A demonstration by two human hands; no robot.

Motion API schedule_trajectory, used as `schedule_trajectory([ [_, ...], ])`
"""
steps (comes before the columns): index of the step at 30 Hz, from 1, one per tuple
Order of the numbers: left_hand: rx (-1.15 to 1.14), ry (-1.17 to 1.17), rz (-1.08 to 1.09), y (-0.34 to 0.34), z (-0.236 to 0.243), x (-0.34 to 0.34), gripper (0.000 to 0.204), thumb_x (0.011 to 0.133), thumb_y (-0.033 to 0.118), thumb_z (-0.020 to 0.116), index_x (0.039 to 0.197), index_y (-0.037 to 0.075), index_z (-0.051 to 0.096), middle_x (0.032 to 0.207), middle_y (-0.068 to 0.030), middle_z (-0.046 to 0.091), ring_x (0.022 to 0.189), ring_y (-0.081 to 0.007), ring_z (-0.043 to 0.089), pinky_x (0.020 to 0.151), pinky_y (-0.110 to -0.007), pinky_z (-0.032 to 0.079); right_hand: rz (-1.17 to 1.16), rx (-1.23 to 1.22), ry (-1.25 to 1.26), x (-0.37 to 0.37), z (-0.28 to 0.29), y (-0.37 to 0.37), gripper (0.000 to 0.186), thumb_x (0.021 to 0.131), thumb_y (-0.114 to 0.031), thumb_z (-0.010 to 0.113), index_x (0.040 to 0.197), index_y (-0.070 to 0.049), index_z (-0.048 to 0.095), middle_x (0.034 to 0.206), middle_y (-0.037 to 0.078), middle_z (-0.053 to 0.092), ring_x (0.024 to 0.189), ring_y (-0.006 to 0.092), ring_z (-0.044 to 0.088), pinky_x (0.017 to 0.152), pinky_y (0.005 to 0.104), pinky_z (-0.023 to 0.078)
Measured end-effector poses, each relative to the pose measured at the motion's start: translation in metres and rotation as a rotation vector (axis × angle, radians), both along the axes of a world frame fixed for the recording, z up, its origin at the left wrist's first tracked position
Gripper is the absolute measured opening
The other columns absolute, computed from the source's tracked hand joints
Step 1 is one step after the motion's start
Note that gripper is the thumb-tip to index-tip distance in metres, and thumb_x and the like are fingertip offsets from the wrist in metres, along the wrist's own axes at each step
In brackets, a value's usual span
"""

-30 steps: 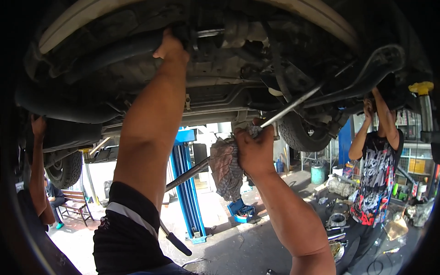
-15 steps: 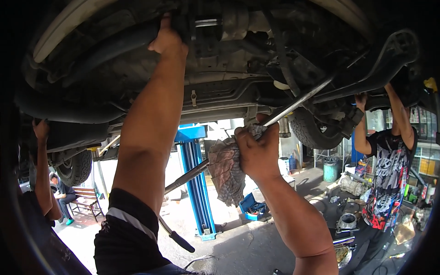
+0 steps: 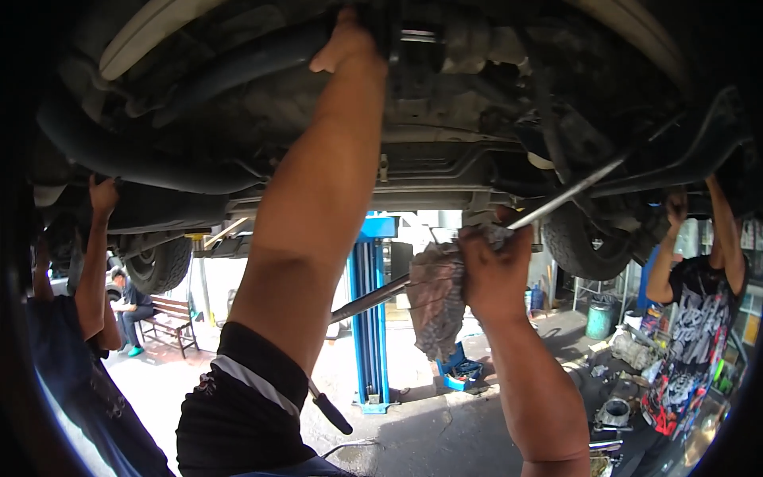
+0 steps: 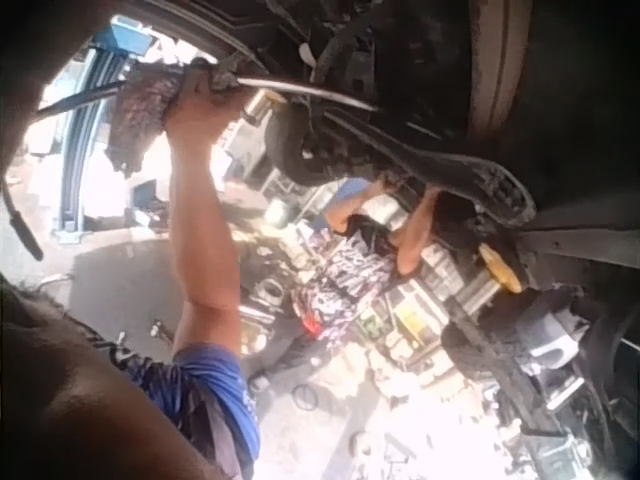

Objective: Loosening or tightening bolts on a vehicle's undercarriage using a ratchet wrench.

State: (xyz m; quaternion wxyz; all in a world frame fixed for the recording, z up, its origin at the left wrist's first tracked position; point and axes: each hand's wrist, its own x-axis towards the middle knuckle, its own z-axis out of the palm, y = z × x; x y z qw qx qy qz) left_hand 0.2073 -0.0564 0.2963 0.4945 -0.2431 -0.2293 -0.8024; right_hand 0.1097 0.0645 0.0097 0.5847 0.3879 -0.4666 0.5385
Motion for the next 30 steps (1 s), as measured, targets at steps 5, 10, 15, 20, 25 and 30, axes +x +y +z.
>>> schedule_trajectory([
  [5, 0.051, 0.035, -0.086, -0.005, -0.004, 0.004, 0.085, 0.07, 0.028, 0.077, 0.13, 0.009, 0.02, 0.116, -0.0132, 0.058, 0.1, -0.0326, 0.06, 0.087, -0.044, 0.049, 0.045, -0.003, 0.028, 0.008, 0.002, -0.004, 0.021, 0.073, -0.002, 0.062, 0.093, -0.007, 0.062, 0.109, 0.02, 0.053, 0.109, 0.0379, 0.042, 0.092, 0.0423, 0.035],
  [10, -0.129, 0.051, -0.215, -0.025, 0.026, -0.021, 0.066, 0.085, 0.03, 0.056, 0.14, 0.008, 0.027, 0.139, -0.0109, 0.043, 0.126, -0.0247, 0.043, 0.105, -0.04, 0.033, -0.336, 0.044, 0.114, 0.002, 0.001, -0.006, 0.022, 0.071, -0.002, 0.063, 0.093, -0.007, 0.062, 0.109, 0.019, 0.05, 0.107, 0.0368, 0.042, 0.091, 0.0417, 0.035],
  [15, -0.052, 0.065, -0.315, -0.018, 0.012, -0.02, 0.072, 0.08, 0.022, 0.065, 0.138, 0.006, 0.025, 0.137, -0.0121, 0.044, 0.118, -0.0281, 0.05, 0.101, -0.041, 0.041, -0.115, 0.077, -0.004, -0.003, 0.001, -0.003, 0.019, 0.071, -0.004, 0.064, 0.089, -0.008, 0.064, 0.113, 0.02, 0.047, 0.108, 0.0361, 0.041, 0.091, 0.0411, 0.035],
  [20, -0.185, 0.409, -0.189, -0.033, 0.007, -0.037, 0.078, 0.078, 0.02, 0.068, 0.133, 0.008, 0.013, 0.125, -0.0171, 0.048, 0.105, -0.0306, 0.056, 0.091, -0.041, 0.051, -0.087, 0.015, 0.077, 0.002, 0.0, -0.006, 0.02, 0.068, -0.003, 0.064, 0.087, -0.008, 0.064, 0.107, 0.018, 0.05, 0.108, 0.0356, 0.041, 0.09, 0.0416, 0.035],
  [25, -0.083, 0.175, -0.191, -0.021, -0.001, -0.032, 0.077, 0.078, 0.019, 0.068, 0.136, 0.006, 0.019, 0.128, -0.0166, 0.047, 0.105, -0.0302, 0.057, 0.091, -0.044, 0.05, -0.025, 0.068, -0.011, 0.0, 0.001, -0.002, 0.019, 0.07, -0.001, 0.064, 0.087, -0.008, 0.064, 0.109, 0.016, 0.05, 0.108, 0.0347, 0.041, 0.091, 0.0409, 0.035],
  [30, -0.02, -0.03, -0.224, -0.014, -0.006, -0.028, 0.072, 0.079, 0.017, 0.067, 0.137, 0.001, 0.028, 0.125, -0.0161, 0.051, 0.105, -0.029, 0.058, 0.09, -0.045, 0.051, -0.264, -0.007, 0.143, 0.008, 0.002, 0.0, 0.019, 0.069, -0.001, 0.064, 0.087, -0.007, 0.063, 0.099, 0.008, 0.057, 0.108, 0.0335, 0.041, 0.09, 0.0396, 0.036],
])
